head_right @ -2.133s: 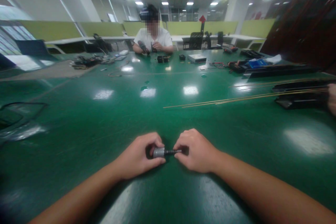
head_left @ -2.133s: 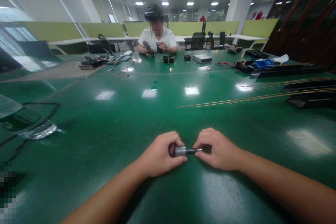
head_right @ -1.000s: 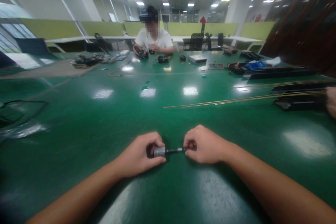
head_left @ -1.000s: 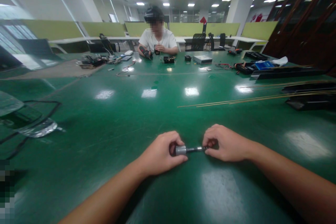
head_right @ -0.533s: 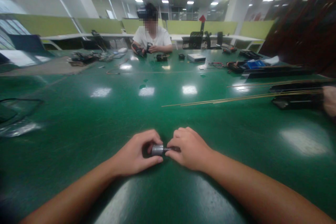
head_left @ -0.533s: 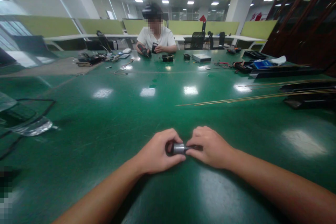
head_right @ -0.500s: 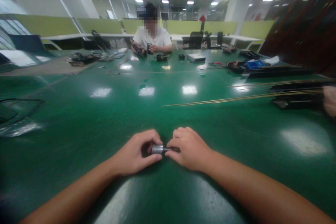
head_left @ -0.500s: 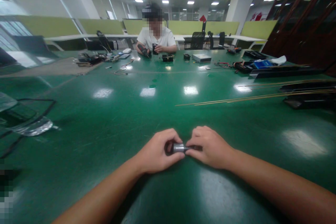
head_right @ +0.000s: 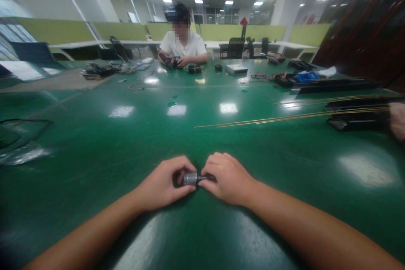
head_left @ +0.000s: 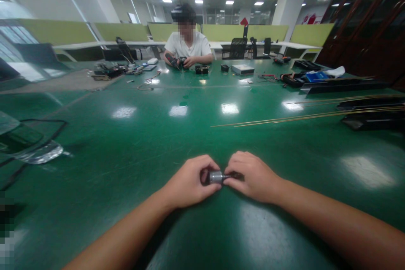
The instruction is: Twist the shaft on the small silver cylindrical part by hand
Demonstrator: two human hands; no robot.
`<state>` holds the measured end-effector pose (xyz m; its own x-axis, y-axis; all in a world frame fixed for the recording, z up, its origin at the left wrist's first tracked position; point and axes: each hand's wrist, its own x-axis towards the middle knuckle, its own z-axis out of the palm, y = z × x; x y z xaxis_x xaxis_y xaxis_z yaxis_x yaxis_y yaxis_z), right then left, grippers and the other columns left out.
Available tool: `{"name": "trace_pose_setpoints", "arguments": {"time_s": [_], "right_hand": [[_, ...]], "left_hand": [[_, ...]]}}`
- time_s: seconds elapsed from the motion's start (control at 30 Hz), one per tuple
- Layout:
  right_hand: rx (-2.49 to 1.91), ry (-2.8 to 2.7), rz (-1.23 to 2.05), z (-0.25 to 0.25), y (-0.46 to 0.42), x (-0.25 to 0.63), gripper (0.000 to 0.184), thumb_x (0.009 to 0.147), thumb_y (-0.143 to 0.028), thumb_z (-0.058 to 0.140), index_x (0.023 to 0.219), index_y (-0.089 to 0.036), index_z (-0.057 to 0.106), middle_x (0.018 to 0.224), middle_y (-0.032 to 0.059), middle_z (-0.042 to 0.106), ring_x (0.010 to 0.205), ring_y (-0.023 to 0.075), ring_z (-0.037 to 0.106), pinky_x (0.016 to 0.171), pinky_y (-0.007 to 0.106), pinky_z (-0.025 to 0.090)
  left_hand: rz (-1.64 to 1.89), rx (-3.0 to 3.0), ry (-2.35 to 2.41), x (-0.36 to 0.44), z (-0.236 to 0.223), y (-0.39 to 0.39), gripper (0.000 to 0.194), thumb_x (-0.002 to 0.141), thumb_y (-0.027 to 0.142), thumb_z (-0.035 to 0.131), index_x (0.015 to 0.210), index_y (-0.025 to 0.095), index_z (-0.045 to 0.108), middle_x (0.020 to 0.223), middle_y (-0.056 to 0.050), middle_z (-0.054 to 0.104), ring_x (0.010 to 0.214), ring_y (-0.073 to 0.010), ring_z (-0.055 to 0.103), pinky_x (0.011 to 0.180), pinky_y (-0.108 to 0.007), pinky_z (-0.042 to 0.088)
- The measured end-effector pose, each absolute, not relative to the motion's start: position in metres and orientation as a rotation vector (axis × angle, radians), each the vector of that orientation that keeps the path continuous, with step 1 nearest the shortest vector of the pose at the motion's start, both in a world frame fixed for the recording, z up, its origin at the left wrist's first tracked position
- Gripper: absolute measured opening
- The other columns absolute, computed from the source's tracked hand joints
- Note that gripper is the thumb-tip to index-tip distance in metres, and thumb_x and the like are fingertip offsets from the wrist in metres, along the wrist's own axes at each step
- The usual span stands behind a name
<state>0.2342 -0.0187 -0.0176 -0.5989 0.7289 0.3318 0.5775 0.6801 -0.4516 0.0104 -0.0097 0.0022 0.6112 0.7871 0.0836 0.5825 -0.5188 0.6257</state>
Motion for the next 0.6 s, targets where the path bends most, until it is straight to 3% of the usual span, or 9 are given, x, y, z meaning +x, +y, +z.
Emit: {"name": "trace_pose_setpoints", "arguments": {"time_s": [0.6], "right_hand": [[-0.944, -2.363, 0.494, -0.0207, -0.0183, 0.2326, 0.01, 0.084, -0.022, 0.069, 0.093, -0.019, 0.068, 0.087, 0.0043, 0.067, 0.083, 0.0184, 0.058, 0.076, 0.032, 0.041]], "left_hand": [[0.495, 2.331, 1.06, 0.0102, 0.0018, -0.0082, 0.019, 0.073, 0.024, 0.073, 0.087, 0.018, 0.061, 0.078, 0.0, 0.056, 0.071, -0.0153, 0.052, 0.065, -0.025, 0.036]]}}
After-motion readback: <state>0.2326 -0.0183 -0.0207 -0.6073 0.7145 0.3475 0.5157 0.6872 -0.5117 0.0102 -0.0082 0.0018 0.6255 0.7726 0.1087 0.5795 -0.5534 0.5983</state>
